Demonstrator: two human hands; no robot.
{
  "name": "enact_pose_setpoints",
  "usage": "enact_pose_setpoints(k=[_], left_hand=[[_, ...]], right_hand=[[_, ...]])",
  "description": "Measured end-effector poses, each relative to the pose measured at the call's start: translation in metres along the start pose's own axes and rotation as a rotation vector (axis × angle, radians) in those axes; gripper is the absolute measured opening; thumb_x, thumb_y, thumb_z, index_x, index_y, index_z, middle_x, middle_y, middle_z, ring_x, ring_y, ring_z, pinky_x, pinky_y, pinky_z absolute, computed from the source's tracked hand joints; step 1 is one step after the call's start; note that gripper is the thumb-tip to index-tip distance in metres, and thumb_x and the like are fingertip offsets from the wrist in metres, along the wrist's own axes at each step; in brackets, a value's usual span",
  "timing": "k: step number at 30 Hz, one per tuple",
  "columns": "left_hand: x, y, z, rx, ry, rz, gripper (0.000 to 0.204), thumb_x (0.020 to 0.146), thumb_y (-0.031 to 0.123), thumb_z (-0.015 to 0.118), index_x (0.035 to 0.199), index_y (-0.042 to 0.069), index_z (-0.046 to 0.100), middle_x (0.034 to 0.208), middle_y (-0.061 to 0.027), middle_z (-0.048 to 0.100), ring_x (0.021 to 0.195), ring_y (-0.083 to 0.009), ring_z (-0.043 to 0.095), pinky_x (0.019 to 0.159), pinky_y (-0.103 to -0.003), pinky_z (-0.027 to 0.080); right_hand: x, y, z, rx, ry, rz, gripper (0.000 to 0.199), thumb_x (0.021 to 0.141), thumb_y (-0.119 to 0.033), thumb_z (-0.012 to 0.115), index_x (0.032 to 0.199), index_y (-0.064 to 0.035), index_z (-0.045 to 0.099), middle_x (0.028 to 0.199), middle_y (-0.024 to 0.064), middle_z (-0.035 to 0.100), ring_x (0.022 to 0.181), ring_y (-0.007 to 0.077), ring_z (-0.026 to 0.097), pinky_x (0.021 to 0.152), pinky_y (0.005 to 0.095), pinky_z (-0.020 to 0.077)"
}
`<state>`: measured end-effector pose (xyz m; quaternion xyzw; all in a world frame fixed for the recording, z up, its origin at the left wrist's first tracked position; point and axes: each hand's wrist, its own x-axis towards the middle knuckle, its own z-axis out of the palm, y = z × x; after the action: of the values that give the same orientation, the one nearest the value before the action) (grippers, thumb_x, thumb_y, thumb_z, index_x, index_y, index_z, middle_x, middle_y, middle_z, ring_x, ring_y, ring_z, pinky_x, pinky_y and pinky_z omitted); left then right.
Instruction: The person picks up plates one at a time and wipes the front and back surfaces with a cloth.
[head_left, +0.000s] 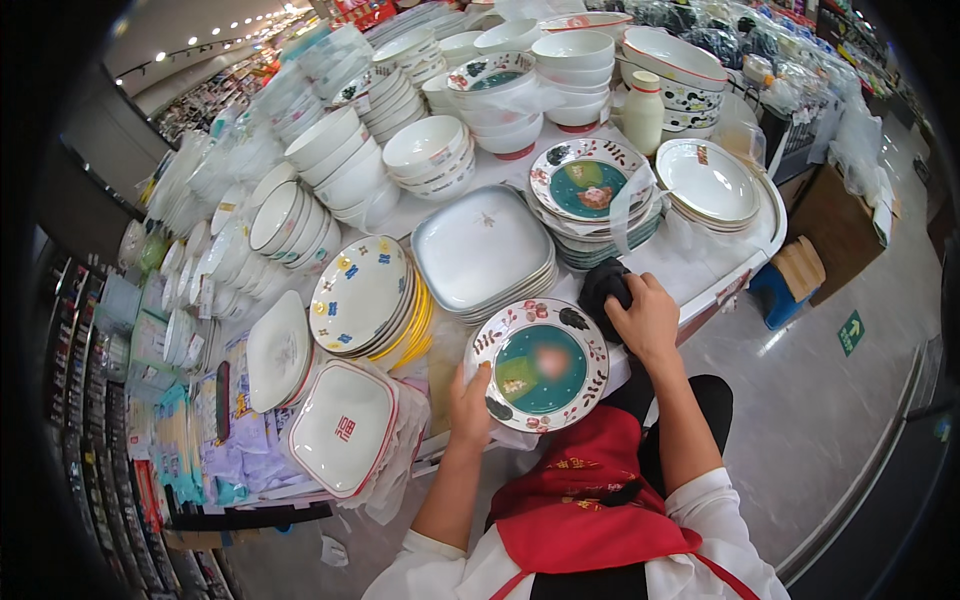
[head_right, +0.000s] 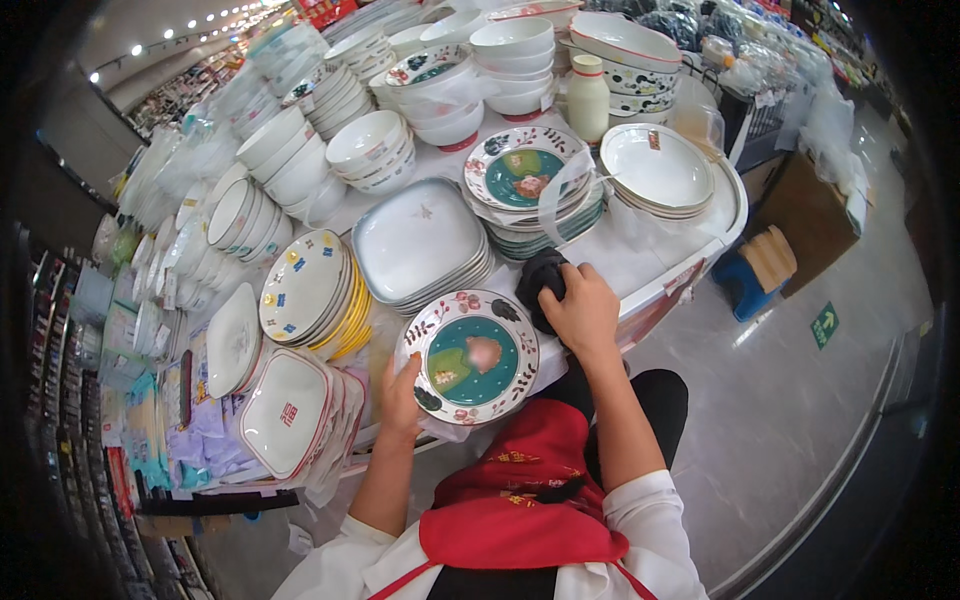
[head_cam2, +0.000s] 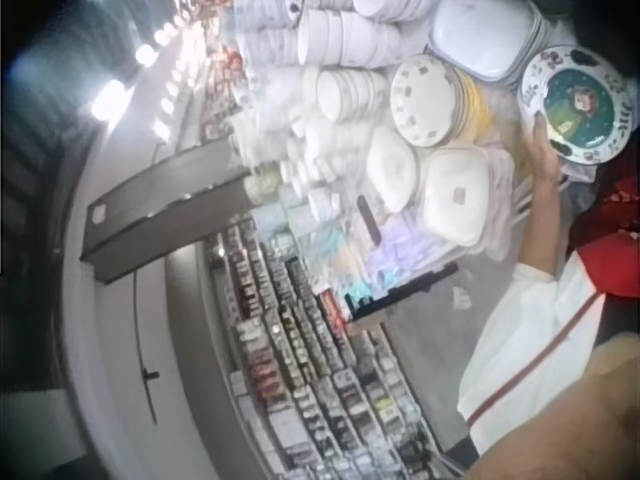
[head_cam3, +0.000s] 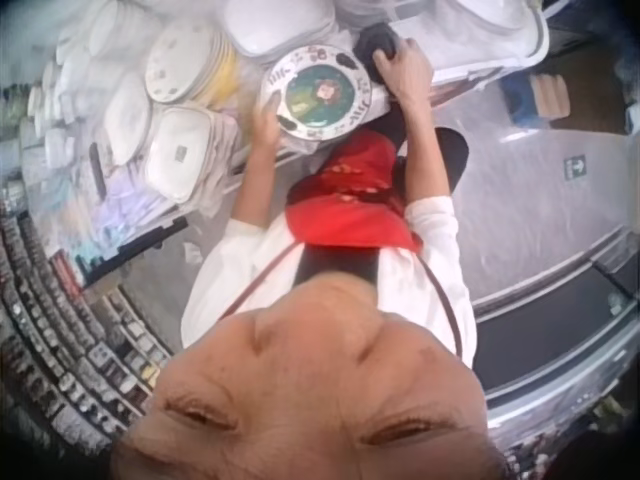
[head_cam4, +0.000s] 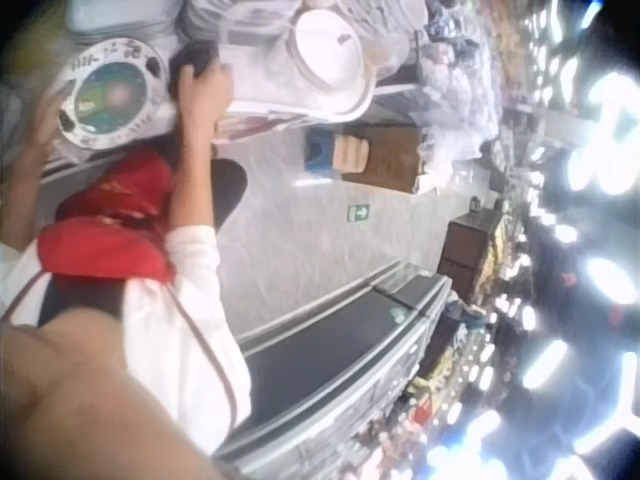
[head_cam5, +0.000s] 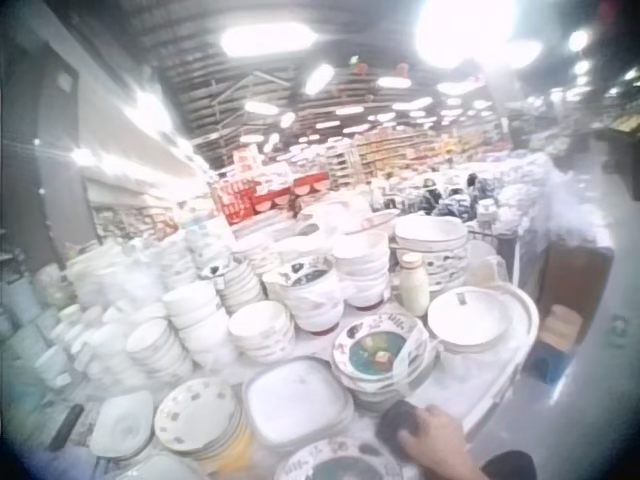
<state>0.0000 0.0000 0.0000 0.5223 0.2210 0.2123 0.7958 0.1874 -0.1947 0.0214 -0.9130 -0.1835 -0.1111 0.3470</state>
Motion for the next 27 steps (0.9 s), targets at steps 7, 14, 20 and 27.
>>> enact_pose_setpoints(k=[7,14,20,27], left_hand=[[-0.015,-0.001,0.007,0.038,0.046,0.054,0.033,0.096,0.016,0.049,0.123,-0.003,0.049,0.108,-0.008,0.059,0.096,-0.0128,0.056,0.083,-0.026,0.045],[-0.032,0.029,0.042,-0.223,0.086,0.013,0.032,0.095,0.016,0.051,0.122,-0.001,0.051,0.11,-0.0105,0.061,0.098,-0.017,0.059,0.084,-0.031,0.049],[-0.026,0.062,0.115,-0.295,0.032,-0.201,0.035,0.093,0.014,0.049,0.123,-0.005,0.049,0.115,-0.0169,0.059,0.103,-0.027,0.061,0.088,-0.04,0.051],[0.028,0.078,0.257,-0.305,-0.256,-0.169,0.033,0.092,0.012,0.051,0.121,-0.002,0.052,0.117,-0.0157,0.06,0.102,-0.0266,0.062,0.09,-0.04,0.05]], right_hand=[[-0.005,-0.005,-0.003,-0.037,0.015,-0.014,0.034,0.074,-0.03,0.061,0.096,-0.0037,0.065,0.086,0.0181,0.061,0.081,0.0382,0.061,0.07,0.047,0.0489],[0.001,-0.001,-0.01,0.007,0.002,-0.034,0.033,0.076,-0.028,0.06,0.094,-0.001,0.063,0.088,0.0204,0.061,0.081,0.0394,0.06,0.072,0.0474,0.0483],[-0.011,0.022,0.03,0.271,0.097,-0.088,0.022,0.077,-0.02,0.059,0.091,-0.0028,0.063,0.086,0.0225,0.063,0.083,0.041,0.061,0.07,0.047,0.0486],[0.002,0.028,0.038,0.292,0.297,-0.208,0.028,0.075,-0.027,0.064,0.093,-0.0058,0.066,0.084,0.0179,0.066,0.082,0.0348,0.064,0.071,0.041,0.0512]])
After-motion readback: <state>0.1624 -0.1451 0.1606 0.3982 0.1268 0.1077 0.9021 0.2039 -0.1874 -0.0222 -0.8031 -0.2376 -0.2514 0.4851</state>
